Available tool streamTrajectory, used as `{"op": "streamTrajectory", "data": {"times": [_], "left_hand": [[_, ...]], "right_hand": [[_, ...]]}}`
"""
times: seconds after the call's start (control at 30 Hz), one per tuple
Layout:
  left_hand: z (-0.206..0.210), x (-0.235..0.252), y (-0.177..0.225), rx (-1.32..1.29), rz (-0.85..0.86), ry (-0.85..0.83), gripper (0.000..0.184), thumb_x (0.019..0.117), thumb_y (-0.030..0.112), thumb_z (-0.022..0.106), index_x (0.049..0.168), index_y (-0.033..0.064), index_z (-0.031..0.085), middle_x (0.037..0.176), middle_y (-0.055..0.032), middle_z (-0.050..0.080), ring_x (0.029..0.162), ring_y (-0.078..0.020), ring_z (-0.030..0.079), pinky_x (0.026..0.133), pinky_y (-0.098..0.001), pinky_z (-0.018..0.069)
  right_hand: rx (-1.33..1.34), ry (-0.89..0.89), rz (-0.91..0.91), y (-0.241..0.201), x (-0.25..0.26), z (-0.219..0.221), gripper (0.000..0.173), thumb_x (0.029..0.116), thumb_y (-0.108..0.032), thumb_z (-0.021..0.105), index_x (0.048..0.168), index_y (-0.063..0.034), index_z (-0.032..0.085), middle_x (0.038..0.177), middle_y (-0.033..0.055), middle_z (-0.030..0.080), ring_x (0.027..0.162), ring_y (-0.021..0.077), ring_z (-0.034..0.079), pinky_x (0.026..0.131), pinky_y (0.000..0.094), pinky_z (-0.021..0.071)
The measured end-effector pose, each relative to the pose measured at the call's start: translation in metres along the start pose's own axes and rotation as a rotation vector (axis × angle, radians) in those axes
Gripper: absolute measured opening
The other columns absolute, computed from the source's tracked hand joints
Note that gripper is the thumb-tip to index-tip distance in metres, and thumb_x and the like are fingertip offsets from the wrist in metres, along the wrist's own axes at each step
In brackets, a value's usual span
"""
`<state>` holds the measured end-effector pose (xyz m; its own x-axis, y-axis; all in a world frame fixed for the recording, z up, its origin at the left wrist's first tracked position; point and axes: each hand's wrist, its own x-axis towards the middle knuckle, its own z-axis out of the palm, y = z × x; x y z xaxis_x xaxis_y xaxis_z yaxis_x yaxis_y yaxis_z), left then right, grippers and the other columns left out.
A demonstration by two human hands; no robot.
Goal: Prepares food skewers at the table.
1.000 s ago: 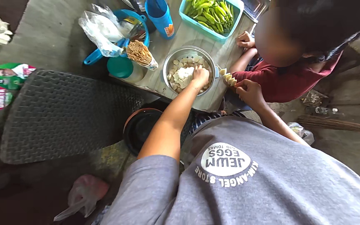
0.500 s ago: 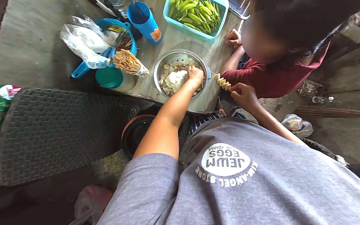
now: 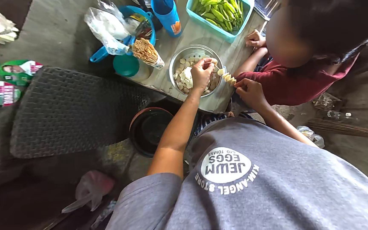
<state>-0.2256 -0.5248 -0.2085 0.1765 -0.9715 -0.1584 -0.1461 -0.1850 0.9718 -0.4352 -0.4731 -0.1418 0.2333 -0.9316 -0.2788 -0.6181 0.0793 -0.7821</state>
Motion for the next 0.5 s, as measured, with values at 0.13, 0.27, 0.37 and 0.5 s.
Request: {"op": "streamTrajectory", "data": {"times": [0.13,0.27,0.37,0.5], "left_hand": [[-0.0037,-0.0028,0.0027,0.079,0.058,0.019,0.026,0.0971,0.006,0.063,0.12,-0.0049,0.068,0.105,-0.016,0.073,0.088,-0.0144,0.071,0.085,-0.0305,0.0576],[-0.0069,-0.0061,0.0054,0.143,0.119,0.018,0.026,0.0979,0.007,0.062,0.12,-0.0048,0.068,0.105,-0.0163,0.074,0.089,-0.0151,0.072,0.086,-0.0307,0.0575],[-0.0082,-0.0079,0.0054,0.163,0.147,0.001,0.026,0.0978,0.007,0.063,0.121,-0.0042,0.069,0.106,-0.016,0.074,0.09,-0.0142,0.072,0.087,-0.0295,0.0571],[-0.0107,-0.009,0.0056,0.143,0.169,-0.04,0.027,0.0971,0.006,0.062,0.121,-0.0051,0.068,0.11,-0.0171,0.073,0.097,-0.0153,0.072,0.092,-0.0305,0.0562]], "right_hand": [[0.003,-0.007,-0.007,-0.0039,0.002,0.0011,0.018,0.0984,-0.009,0.061,0.11,0.0026,0.069,0.087,0.0132,0.069,0.07,0.0181,0.063,0.069,0.0373,0.054],[0.008,0.001,-0.015,-0.0047,0.0034,0.0032,0.018,0.0983,-0.009,0.061,0.109,0.0026,0.07,0.086,0.0128,0.068,0.07,0.0179,0.063,0.068,0.0367,0.0538],[0.001,0.006,-0.015,-0.0043,0.004,0.0031,0.018,0.0985,-0.009,0.061,0.109,0.0024,0.07,0.087,0.0128,0.069,0.07,0.0178,0.063,0.069,0.0365,0.054],[0.003,0.02,-0.029,-0.0027,0.0036,0.003,0.019,0.0983,-0.008,0.06,0.11,0.0031,0.069,0.088,0.0136,0.068,0.071,0.0181,0.063,0.069,0.0369,0.0543]]}}
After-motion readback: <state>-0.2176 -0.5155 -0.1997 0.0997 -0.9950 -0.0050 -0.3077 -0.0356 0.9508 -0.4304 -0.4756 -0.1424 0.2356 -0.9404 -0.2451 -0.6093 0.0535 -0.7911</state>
